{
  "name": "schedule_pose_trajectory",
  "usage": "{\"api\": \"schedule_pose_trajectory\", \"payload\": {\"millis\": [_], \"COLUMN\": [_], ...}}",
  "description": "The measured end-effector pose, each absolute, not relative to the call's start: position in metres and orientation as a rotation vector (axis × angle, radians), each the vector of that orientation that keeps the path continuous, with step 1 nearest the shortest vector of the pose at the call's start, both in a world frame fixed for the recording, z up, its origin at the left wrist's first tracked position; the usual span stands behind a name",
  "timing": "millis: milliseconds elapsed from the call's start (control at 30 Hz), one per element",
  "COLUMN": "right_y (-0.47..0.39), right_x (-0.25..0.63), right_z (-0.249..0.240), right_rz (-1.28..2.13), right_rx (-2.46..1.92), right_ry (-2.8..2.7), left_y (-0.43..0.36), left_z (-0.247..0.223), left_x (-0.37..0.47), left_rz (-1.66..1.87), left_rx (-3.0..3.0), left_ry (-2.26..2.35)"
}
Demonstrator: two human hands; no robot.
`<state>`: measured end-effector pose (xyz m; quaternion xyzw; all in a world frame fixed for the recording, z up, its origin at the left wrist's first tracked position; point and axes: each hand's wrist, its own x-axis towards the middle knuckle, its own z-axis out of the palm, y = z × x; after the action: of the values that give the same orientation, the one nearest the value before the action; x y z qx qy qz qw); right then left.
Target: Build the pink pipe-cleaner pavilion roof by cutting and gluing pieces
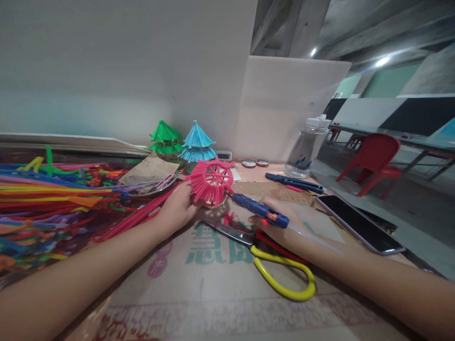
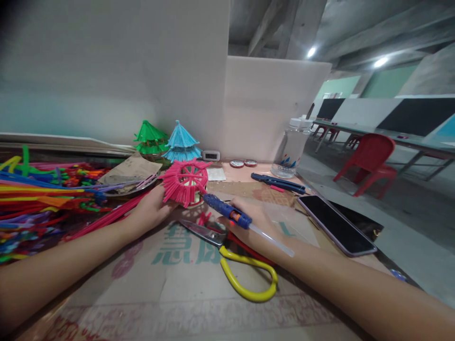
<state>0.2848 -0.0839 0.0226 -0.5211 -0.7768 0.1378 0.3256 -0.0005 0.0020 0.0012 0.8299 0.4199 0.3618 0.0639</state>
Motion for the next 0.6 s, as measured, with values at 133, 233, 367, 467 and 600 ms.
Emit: {"api": "schedule_pose_trajectory", "payload": {"millis": [133,233,367,467,600], "right_y": [-0.089,-0.088,-0.062,-0.019,0.046], "right_x": [0.281,0.28,0.291,0.303,0.309], "right_z": [0.026,0.038,0.062,0.071,0.064], "right_rz": [0.403,0.413,0.425,0.412,0.294], "right_rx": [-1.321,-1.22,-1.206,-1.351,-1.614], "right_ry": [-2.016,-1.832,-1.672,-1.779,-1.837], "left_y": [0.005,0.007,0.006,0.005,0.006], "left_z": [-0.002,-0.002,-0.003,-0.003,-0.003], "left_x": [-0.001,-0.001,-0.002,-0.002,-0.002], "left_rz": [1.09,1.098,1.099,1.084,1.081], "left_rx": [2.435,2.423,2.448,2.465,2.465], "left_ry": [1.308,1.34,1.333,1.314,1.309]}}
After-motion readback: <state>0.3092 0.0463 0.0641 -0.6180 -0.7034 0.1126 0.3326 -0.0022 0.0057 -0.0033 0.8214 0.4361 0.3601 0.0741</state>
